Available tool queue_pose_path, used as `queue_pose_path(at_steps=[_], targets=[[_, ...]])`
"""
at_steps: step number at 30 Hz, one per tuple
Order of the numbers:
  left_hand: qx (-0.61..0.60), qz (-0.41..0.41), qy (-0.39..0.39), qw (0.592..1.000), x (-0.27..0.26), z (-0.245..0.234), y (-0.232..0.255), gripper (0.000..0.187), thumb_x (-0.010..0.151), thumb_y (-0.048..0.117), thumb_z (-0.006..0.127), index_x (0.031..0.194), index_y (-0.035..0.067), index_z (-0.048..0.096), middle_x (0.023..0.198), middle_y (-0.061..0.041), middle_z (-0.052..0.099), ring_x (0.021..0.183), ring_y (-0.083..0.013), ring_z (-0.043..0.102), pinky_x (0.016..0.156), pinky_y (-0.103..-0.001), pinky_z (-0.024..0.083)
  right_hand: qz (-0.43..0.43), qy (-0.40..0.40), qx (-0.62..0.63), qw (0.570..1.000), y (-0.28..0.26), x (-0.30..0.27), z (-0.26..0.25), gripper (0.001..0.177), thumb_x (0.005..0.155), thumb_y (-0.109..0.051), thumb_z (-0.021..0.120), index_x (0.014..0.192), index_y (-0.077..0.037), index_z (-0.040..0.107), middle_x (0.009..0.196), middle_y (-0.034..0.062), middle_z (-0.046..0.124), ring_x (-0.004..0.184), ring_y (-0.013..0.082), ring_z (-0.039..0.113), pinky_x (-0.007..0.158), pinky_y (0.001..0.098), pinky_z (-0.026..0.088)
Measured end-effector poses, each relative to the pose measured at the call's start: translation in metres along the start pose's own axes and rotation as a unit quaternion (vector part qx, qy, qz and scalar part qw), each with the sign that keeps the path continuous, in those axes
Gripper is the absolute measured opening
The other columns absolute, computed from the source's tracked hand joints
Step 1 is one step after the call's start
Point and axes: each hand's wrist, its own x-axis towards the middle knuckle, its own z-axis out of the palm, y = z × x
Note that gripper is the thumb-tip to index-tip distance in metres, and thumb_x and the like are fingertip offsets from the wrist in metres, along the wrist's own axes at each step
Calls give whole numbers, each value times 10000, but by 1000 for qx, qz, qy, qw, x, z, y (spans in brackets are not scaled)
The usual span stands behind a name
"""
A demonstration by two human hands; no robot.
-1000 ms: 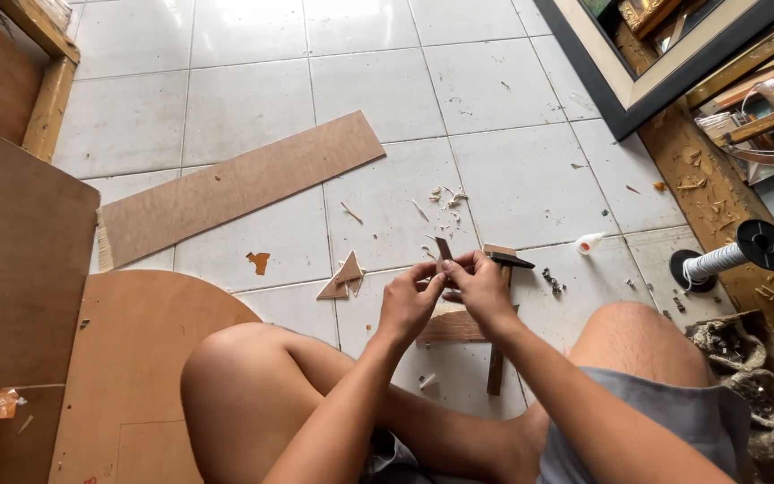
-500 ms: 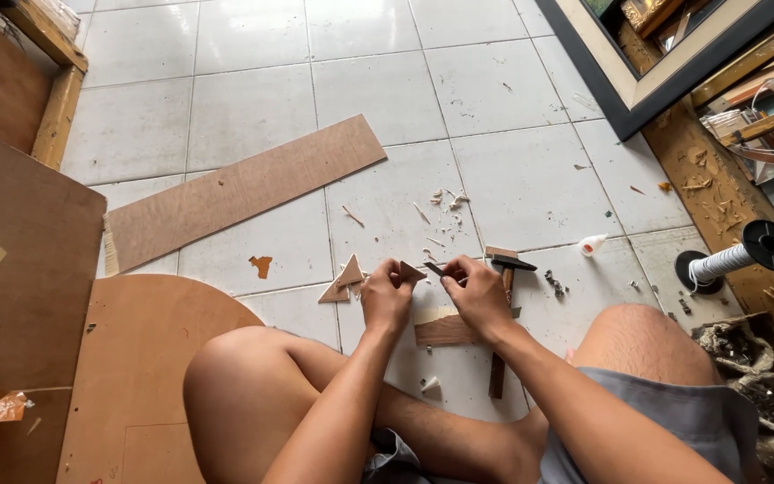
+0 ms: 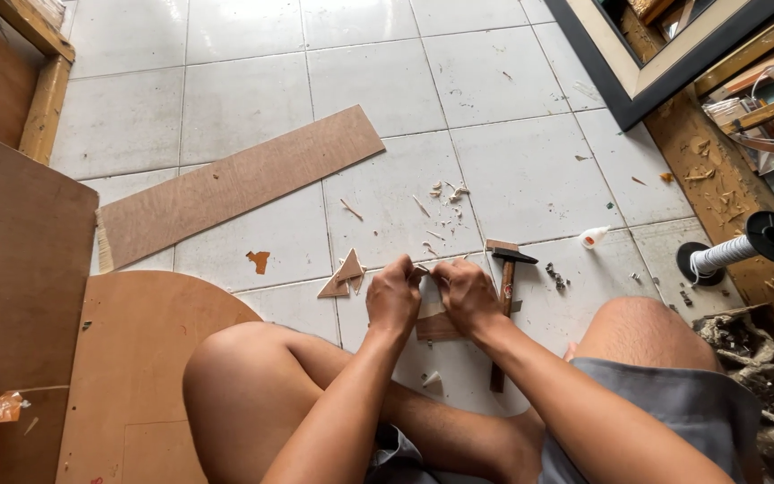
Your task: The person is using a small utility blade to shave and trim the edges of small wooden veneer pieces while sitting on the floor.
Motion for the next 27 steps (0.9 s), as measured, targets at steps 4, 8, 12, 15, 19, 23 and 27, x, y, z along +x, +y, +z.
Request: queue_pose_path(at_steps=[4, 8, 12, 15, 19, 23, 27], targets=[[-15, -39, -2, 999, 0, 4, -6, 106, 1011, 247, 718, 995, 153, 763, 970, -175, 835, 1053, -483, 798, 923, -590, 633, 29, -1, 26, 999, 7, 1, 6, 78, 1033, -254, 735, 1000, -283, 799, 907, 64, 758, 947, 324, 802, 849, 493, 669], [28, -64, -2, 998, 9, 7, -17, 149, 939, 298, 787, 1005, 165, 780, 998, -121, 803, 1089, -427, 791, 952, -537, 643, 48, 11, 50, 998, 1, 1, -5, 109, 975, -194, 805, 1069, -247, 812, 947, 35, 811, 989, 261, 826, 873, 439, 675], [-24, -146, -67, 987, 1, 2, -13, 332, 893, 502, 752, 1034, 207, 809, 929, -114, 821, 1088, -404, 806, 957, -533, 633, 45, 8, 46, 998, -15, -1, -20, 129, 974, -169, 825, 1092, -220, 821, 937, 23, 817, 972, 232, 825, 877, 398, 670], [-304, -302, -85, 900, 22, 26, -29, 226, 915, 282, 688, 833, 76, 733, 549, -100, 630, 428, -216, 591, 377, -364, 499, 6, 36, 43, 998, 2, 3, -8, 159, 954, -167, 823, 1092, -245, 817, 940, 22, 802, 971, 226, 825, 859, 390, 677], [-336, -344, -56, 875, 25, 28, -33, 337, 1012, 333, 615, 938, 35, 753, 587, -80, 665, 433, -179, 588, 374, -331, 471, -20, 50, 37, 998, 5, -1, -16, 172, 960, -129, 801, 1098, -229, 831, 934, 42, 798, 952, 246, 825, 839, 396, 683], [-346, -346, -21, 872, 25, 36, -34, 342, 1014, 339, 573, 928, 41, 718, 554, -87, 591, 402, -192, 518, 354, -330, 391, -76, 69, -15, 995, -1, -9, -25, 237, 930, -129, 823, 1124, -264, 836, 885, 17, 759, 910, 235, 797, 803, 399, 682], [-326, -347, 19, 879, 20, 35, -26, 338, 956, 347, 559, 813, 97, 734, 505, -69, 533, 344, -181, 452, 339, -328, 333, -111, 82, -40, 990, -12, -17, -30, 167, 956, -157, 805, 1040, -295, 846, 831, -11, 717, 828, 224, 760, 758, 389, 679]])
